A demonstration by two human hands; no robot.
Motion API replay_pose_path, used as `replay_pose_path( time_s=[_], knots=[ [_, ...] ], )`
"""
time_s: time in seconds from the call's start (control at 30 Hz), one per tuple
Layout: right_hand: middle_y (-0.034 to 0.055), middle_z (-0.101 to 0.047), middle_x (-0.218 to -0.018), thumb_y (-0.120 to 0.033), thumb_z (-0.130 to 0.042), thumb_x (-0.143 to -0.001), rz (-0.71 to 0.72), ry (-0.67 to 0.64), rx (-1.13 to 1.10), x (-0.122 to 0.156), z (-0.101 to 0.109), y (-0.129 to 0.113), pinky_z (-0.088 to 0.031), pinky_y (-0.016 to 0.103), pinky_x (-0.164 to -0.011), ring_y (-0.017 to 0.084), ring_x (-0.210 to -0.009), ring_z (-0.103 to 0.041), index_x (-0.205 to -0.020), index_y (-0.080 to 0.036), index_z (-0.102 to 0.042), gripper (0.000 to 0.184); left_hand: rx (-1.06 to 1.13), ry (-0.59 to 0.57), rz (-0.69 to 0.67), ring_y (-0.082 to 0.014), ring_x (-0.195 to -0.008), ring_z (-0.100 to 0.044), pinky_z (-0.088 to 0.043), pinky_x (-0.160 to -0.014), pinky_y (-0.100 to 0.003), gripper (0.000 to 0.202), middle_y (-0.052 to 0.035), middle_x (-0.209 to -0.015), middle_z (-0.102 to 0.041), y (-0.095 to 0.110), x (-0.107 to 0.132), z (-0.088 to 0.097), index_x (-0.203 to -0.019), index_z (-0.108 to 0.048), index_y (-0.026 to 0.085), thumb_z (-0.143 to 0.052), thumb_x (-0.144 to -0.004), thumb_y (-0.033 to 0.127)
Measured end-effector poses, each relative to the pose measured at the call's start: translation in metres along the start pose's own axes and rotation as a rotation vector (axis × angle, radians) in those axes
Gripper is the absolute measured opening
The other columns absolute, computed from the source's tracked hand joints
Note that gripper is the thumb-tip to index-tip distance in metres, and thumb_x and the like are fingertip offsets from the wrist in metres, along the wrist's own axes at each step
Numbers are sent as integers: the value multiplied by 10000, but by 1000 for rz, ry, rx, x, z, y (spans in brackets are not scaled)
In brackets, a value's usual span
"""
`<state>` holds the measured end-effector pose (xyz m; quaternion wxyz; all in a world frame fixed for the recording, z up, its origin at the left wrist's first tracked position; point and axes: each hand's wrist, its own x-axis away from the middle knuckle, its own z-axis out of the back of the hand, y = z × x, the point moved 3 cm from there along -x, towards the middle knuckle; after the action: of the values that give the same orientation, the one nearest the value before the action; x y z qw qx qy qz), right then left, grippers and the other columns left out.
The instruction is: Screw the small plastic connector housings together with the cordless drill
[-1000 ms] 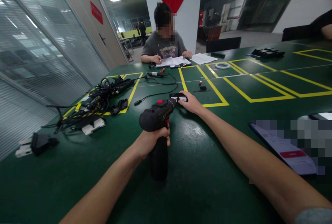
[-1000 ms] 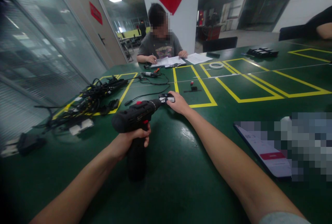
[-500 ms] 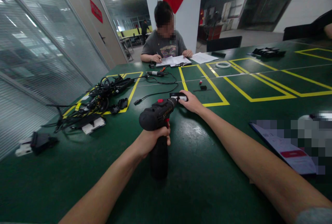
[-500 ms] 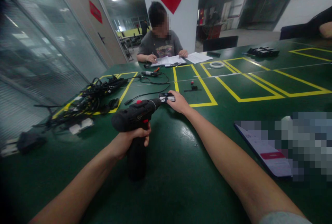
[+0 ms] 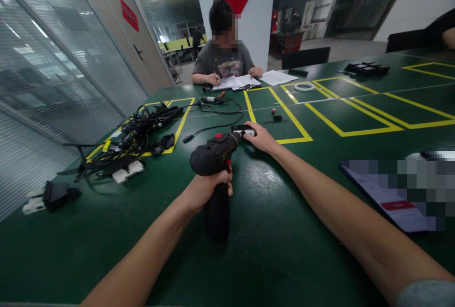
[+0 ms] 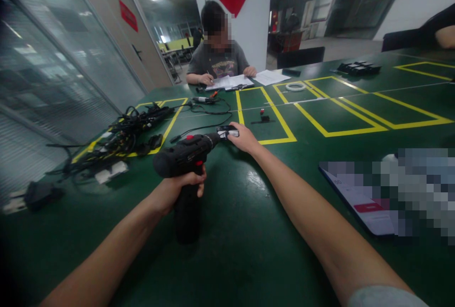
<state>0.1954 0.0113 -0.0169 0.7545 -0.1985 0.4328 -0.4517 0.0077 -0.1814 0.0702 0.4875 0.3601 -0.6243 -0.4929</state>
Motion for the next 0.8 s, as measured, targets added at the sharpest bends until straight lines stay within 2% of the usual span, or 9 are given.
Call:
replay_pose_path(
  time_s=[0.13, 0.4, 0.8],
  knots=[
    [82, -676, -1206, -309, -599, -801, -35, -35, -11, -4, -1, 3, -469, 437, -1009, 282, -1078, -626, -1241, -207, -635, 452, 18, 28, -2, -105, -518, -561, -413, -561, -248, 189, 26, -658, -562, 2, -1, 0, -828, -557, 155, -644, -665, 197],
    [90, -657, -1253, -318, -599, -811, -43, -90, -21, -12, -4, 9, -451, 418, -1025, 264, -1095, -620, -1293, -187, -614, 499, 0, 45, 8, -106, -520, -559, -412, -563, -235, 183, 24, -611, -567, 2, -3, 1, -826, -565, 153, -645, -666, 195],
    [88, -664, -1241, -314, -599, -817, 16, -42, 8, -8, -3, 5, -444, 424, -1045, 266, -1126, -617, -1281, -200, -618, 478, 8, 42, -16, -108, -506, -563, -422, -554, -252, 196, 18, -664, -576, 1, -5, 2, -819, -561, 154, -650, -653, 206]
  ],
)
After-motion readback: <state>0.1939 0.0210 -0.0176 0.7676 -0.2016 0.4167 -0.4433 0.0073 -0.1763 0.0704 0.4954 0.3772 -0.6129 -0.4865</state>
